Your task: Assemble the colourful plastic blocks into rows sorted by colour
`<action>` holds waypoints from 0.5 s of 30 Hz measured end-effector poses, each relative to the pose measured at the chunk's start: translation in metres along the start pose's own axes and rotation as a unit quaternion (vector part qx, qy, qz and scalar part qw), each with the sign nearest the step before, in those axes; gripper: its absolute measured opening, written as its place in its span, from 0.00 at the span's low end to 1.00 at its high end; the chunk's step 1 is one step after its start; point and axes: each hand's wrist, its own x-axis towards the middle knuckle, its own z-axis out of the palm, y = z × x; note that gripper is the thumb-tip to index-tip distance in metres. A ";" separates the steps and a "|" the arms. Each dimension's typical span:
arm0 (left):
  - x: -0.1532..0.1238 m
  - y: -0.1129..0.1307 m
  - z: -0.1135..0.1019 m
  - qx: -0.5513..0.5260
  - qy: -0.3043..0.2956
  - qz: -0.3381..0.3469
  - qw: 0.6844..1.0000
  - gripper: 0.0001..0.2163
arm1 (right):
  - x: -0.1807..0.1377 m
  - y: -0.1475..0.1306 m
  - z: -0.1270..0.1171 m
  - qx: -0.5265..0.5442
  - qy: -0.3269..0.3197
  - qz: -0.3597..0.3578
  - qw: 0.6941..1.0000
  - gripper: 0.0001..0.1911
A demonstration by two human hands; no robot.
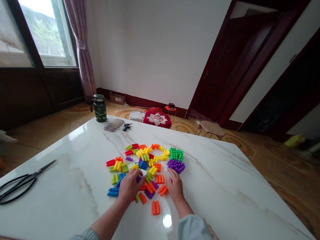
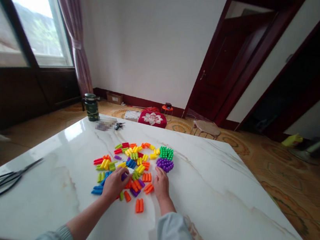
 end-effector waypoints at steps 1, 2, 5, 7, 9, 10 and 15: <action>0.000 0.001 -0.001 -0.003 0.000 0.000 1.000 0.10 | -0.003 -0.004 0.000 0.006 0.004 0.005 1.000 0.22; 0.000 0.002 -0.002 -0.005 -0.001 -0.001 1.000 0.10 | -0.006 -0.010 0.000 0.016 0.010 0.011 1.000 0.20; 0.001 0.004 -0.003 -0.004 -0.004 -0.008 1.000 0.09 | -0.023 -0.029 0.001 0.051 0.029 0.042 0.997 0.16; 0.001 0.004 -0.002 -0.003 0.000 -0.011 1.000 0.09 | -0.035 -0.041 0.004 0.066 0.029 0.059 0.996 0.16; 0.002 0.002 -0.001 -0.007 0.007 -0.007 1.000 0.09 | -0.046 -0.051 0.009 0.068 0.020 0.060 0.996 0.17; 0.002 0.001 -0.001 -0.013 0.012 -0.004 1.000 0.09 | -0.051 -0.055 0.011 0.065 0.016 0.055 0.996 0.18; 0.008 0.002 -0.005 -0.125 0.047 -0.014 0.991 0.12 | -0.060 -0.074 0.011 0.036 0.015 0.011 0.999 0.22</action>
